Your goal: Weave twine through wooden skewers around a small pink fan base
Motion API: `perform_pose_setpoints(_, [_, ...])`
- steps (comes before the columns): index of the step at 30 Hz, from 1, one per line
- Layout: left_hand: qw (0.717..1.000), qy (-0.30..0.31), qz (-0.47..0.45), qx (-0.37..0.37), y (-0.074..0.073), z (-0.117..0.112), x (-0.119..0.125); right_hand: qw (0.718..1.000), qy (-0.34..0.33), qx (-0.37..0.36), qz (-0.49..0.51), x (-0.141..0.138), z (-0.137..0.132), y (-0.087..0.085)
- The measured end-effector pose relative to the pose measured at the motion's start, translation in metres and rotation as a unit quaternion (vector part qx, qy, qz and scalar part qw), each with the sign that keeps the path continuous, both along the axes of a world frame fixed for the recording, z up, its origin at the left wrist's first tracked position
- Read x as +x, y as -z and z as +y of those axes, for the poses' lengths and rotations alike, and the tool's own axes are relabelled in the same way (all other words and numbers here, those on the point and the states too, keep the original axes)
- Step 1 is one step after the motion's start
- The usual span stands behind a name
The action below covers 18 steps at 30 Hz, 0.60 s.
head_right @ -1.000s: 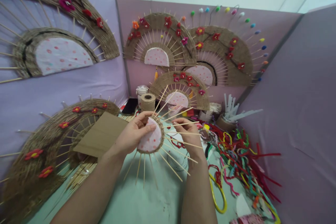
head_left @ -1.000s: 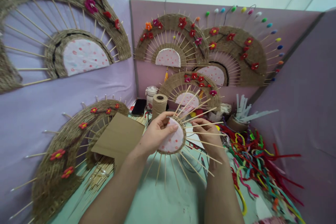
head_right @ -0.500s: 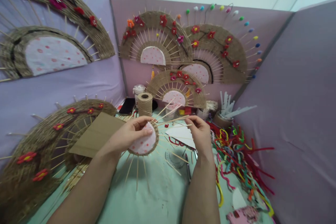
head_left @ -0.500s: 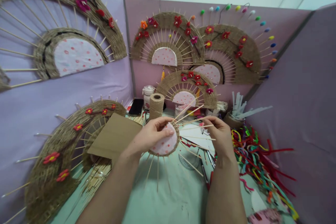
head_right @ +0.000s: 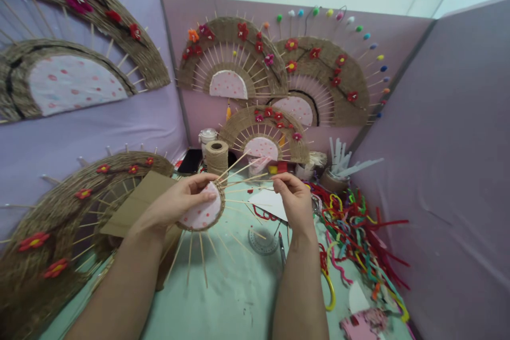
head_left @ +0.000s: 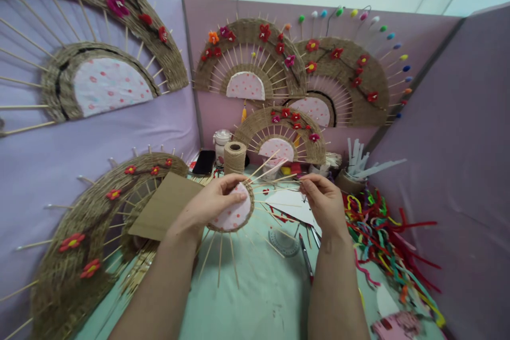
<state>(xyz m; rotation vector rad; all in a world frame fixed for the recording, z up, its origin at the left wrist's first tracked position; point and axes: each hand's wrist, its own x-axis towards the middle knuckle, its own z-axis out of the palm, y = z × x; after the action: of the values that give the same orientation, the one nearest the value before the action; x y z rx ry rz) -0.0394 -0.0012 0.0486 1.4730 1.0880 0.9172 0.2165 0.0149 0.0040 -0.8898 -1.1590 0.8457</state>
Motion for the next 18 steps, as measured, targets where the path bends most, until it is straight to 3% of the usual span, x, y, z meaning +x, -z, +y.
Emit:
perform_pose_setpoints(4, [0.997,-0.011,-0.075,-0.017,-0.002,-0.003,-0.001,0.997,-0.032,-0.043,0.052,-0.009,0.004,0.001])
perform_pose_setpoints(7, [0.990,-0.027,-0.139,0.005,-0.001,-0.002,-0.001,0.993,-0.064,-0.101,0.004,-0.017,0.007,0.003])
perform_pose_setpoints(14, [0.953,-0.093,-0.279,0.069,0.004,0.003,0.017,0.931,-0.280,-0.158,-0.171,-0.038,-0.007,-0.008])
perform_pose_setpoints(18, [0.945,-0.068,-0.318,0.037,0.002,0.002,0.020,0.942,-0.250,-0.146,-0.170,-0.044,-0.012,-0.012])
